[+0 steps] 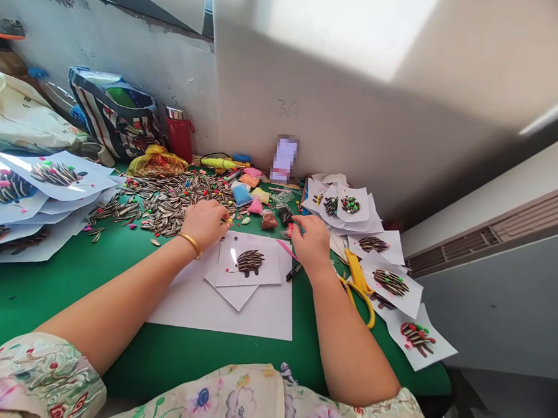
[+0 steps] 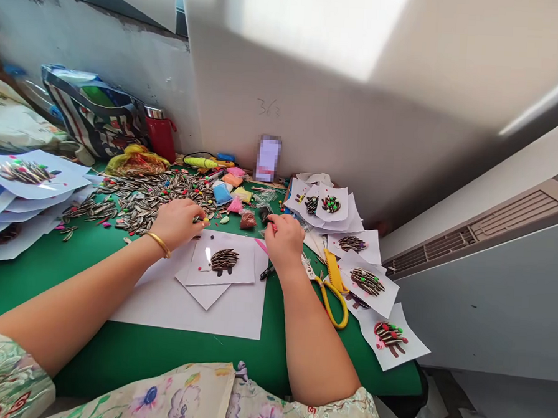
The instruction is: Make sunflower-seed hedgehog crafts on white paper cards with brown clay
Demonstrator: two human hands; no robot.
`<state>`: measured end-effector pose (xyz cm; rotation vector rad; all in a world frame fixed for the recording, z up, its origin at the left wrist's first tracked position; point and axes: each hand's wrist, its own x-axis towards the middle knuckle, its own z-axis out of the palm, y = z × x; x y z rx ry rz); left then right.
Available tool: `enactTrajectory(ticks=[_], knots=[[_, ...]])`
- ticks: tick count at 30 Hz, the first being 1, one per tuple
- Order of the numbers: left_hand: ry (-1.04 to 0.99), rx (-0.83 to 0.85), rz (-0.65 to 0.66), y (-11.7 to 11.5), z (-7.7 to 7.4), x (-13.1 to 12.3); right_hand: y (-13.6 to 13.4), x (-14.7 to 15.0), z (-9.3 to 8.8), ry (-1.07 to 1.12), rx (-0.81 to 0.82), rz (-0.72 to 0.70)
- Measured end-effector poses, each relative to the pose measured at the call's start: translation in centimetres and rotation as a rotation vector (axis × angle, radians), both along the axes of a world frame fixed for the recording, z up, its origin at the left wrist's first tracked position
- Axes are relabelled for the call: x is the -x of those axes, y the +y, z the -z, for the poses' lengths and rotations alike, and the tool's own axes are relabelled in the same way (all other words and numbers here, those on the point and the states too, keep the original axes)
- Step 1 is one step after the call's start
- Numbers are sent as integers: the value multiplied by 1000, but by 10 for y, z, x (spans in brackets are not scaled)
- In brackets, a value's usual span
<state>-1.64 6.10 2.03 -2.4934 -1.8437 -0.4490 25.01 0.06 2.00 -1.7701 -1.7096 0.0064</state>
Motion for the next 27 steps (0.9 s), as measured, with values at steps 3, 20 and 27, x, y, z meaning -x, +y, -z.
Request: enactTrajectory(ticks=[3, 20, 27], knots=[[90, 21, 13, 12, 3, -11, 2, -7, -2, 58, -13, 36], [-690, 402, 265, -23, -12, -34, -6, 9, -3, 222, -85, -319], [-1017, 636, 324, -62, -11, -29, -24, 42, -10, 333, 8, -668]])
